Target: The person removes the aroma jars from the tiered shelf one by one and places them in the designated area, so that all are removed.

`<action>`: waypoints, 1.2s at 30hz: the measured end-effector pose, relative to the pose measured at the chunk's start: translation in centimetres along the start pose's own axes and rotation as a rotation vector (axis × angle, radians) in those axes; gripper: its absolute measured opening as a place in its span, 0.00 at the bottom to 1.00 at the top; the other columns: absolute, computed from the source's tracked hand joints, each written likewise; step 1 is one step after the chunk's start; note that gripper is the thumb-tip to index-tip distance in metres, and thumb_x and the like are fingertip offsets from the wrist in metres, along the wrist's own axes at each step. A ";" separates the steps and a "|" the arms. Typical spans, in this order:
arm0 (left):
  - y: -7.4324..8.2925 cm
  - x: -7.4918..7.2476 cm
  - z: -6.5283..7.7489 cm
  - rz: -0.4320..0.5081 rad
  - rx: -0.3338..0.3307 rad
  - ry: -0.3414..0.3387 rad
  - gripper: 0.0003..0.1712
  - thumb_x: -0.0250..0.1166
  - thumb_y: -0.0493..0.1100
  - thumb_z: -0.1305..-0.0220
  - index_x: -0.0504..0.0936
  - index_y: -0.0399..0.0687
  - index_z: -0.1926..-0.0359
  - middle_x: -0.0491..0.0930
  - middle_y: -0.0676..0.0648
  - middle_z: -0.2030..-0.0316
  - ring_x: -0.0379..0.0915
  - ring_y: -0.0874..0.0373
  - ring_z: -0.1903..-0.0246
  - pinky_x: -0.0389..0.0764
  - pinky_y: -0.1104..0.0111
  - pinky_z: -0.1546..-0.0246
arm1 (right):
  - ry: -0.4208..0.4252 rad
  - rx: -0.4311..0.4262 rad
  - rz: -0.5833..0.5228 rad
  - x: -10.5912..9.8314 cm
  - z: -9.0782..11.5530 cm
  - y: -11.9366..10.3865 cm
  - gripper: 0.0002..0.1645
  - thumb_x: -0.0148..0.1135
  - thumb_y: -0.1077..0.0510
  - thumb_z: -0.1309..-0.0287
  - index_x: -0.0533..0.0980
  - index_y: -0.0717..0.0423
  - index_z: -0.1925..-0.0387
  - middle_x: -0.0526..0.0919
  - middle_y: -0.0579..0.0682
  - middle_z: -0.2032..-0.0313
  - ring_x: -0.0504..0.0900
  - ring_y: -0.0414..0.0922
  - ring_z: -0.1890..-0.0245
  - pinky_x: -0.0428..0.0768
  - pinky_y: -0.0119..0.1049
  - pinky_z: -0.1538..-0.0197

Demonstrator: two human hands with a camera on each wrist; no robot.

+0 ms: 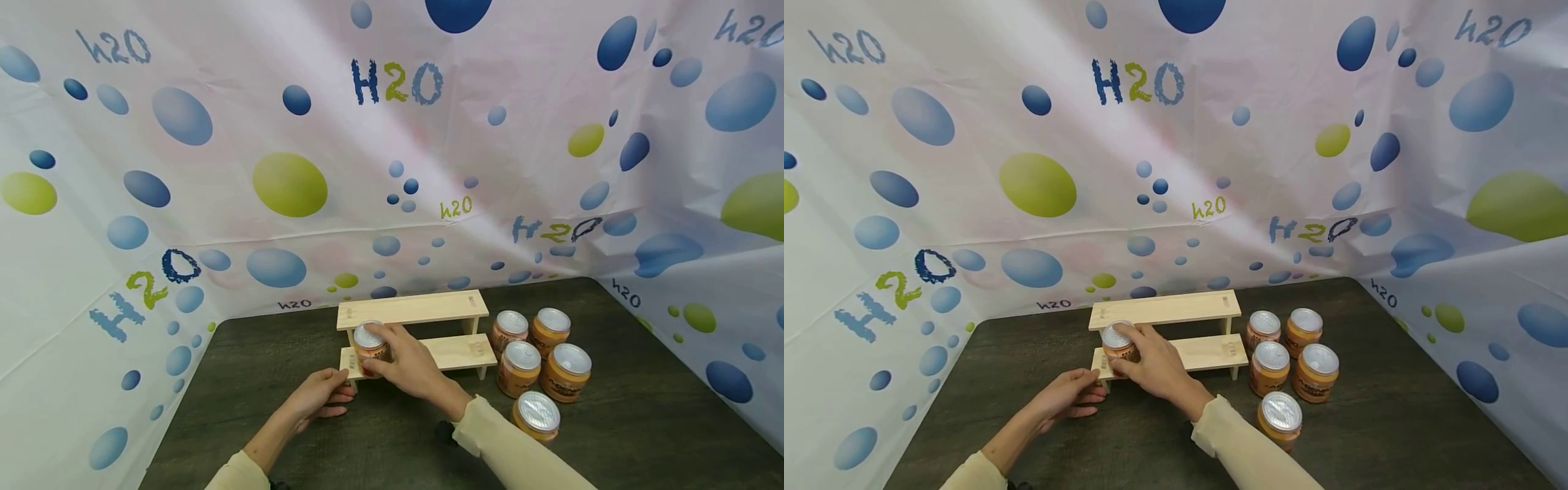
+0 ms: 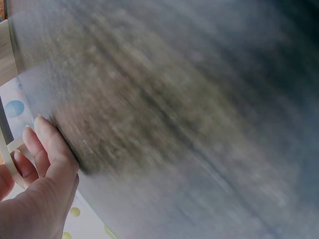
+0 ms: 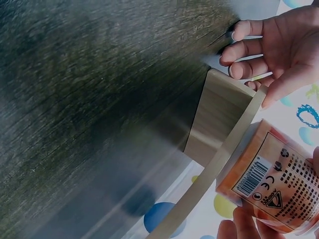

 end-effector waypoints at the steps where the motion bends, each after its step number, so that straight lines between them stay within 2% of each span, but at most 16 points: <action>1: 0.0 0.0 0.0 0.001 0.001 -0.001 0.25 0.50 0.57 0.22 0.74 0.37 0.50 0.79 0.44 0.58 0.80 0.54 0.56 0.87 0.61 0.56 | 0.000 0.001 0.001 0.0 0.0 0.0 0.37 0.68 0.44 0.37 0.67 0.39 0.28 0.74 0.54 0.38 0.81 0.49 0.48 0.80 0.42 0.57; 11: 0.1 0.0 -0.1 -0.004 -0.005 0.014 0.24 0.50 0.56 0.21 0.74 0.37 0.51 0.80 0.43 0.58 0.81 0.54 0.57 0.87 0.60 0.57 | 0.010 -0.020 0.014 -0.4 0.1 -0.1 0.36 0.68 0.44 0.37 0.68 0.39 0.29 0.75 0.53 0.39 0.81 0.48 0.51 0.78 0.38 0.61; 21: 0.2 0.0 -0.1 -0.016 0.004 0.011 0.25 0.49 0.56 0.21 0.74 0.36 0.50 0.79 0.44 0.58 0.80 0.54 0.56 0.87 0.61 0.57 | 0.035 -0.014 -0.003 -1.6 0.3 -0.4 0.36 0.69 0.44 0.37 0.69 0.40 0.30 0.75 0.54 0.38 0.81 0.51 0.46 0.82 0.49 0.53; 36: 0.1 0.0 0.0 -0.015 -0.002 0.019 0.25 0.49 0.57 0.21 0.74 0.37 0.51 0.79 0.44 0.58 0.81 0.54 0.56 0.87 0.60 0.57 | 0.048 -0.058 0.032 -3.3 1.0 -1.1 0.36 0.69 0.44 0.38 0.70 0.43 0.30 0.76 0.52 0.38 0.81 0.49 0.46 0.82 0.46 0.55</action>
Point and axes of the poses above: each hand's wrist, its own z-axis away from the middle knuckle, its own x-axis out of the palm, y = z × x, the point moved 9 cm from there along -z, towards the middle knuckle
